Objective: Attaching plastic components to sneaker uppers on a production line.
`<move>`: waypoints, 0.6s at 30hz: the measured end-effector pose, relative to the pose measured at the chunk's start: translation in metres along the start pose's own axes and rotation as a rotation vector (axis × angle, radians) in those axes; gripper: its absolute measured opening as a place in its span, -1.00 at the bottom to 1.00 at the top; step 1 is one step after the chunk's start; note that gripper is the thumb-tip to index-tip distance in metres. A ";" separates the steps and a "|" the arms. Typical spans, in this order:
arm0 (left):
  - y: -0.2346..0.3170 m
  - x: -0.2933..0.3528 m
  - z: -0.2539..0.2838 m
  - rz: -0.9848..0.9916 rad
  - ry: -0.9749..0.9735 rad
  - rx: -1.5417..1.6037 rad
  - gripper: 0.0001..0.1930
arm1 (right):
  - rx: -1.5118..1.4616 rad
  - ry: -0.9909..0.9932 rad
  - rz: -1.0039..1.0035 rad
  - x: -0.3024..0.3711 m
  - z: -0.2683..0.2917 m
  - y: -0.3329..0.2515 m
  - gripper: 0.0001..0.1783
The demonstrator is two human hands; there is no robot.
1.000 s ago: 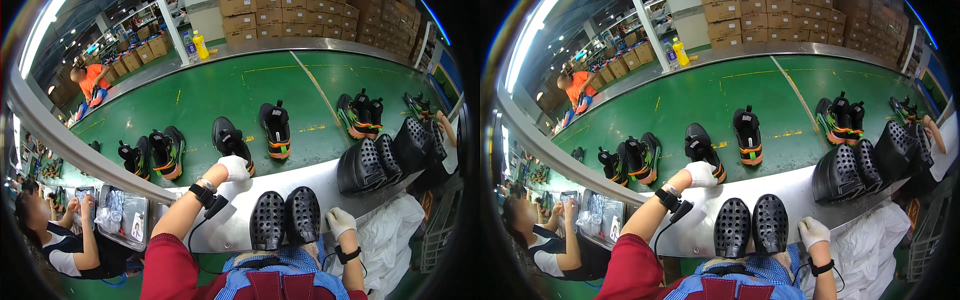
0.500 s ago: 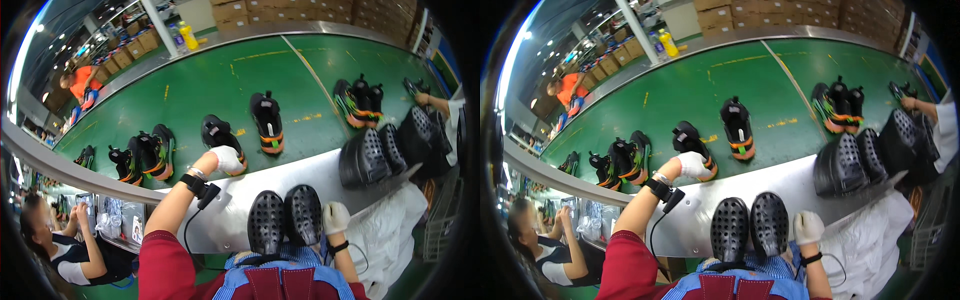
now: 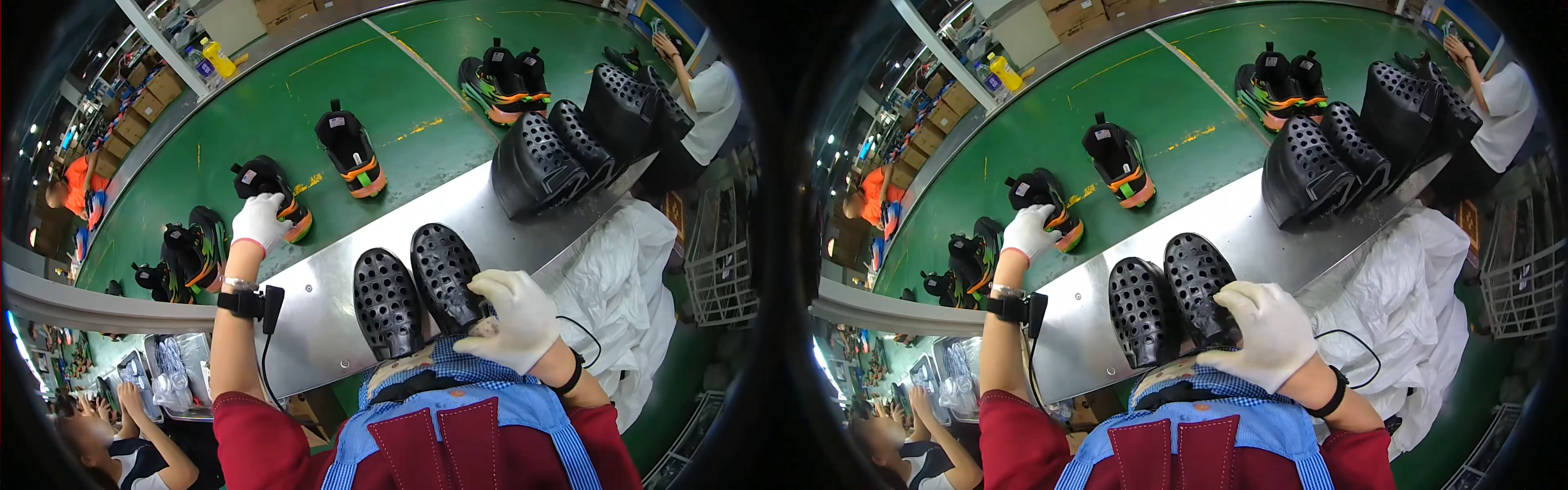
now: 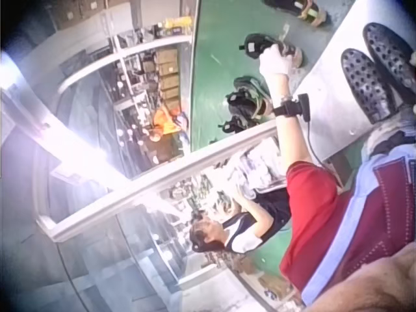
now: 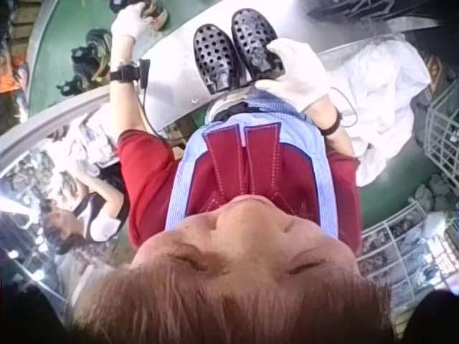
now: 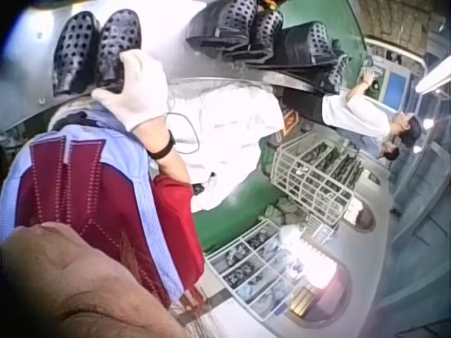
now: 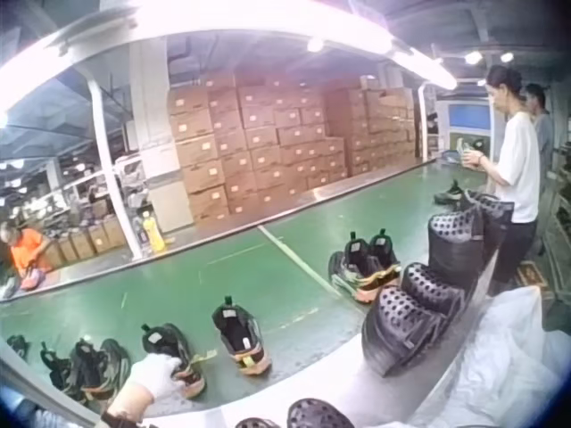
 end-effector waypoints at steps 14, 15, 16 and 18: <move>0.084 0.037 0.041 -0.282 0.146 0.596 -0.42 | 0.026 0.071 0.017 -0.003 0.001 0.006 -0.38; 0.085 0.038 0.042 -0.301 0.127 0.646 -0.40 | 0.014 0.070 0.019 -0.005 0.009 0.004 -0.36; 0.089 0.038 0.045 -0.322 0.104 0.697 -0.38 | 0.017 0.074 0.023 -0.008 0.017 0.003 -0.36; 0.102 0.040 0.052 -0.251 -0.168 1.126 -0.24 | -0.074 0.140 0.087 -0.022 0.034 -0.001 -0.34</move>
Point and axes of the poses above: each hand's wrist, its own x-axis away from the middle knuckle, its own z-axis out of the back of the hand, y = z × x, the point moved 4 cm from there along -x, towards the middle knuckle, and after that the axes turned 4 degrees about y, right-handed, at the moved point
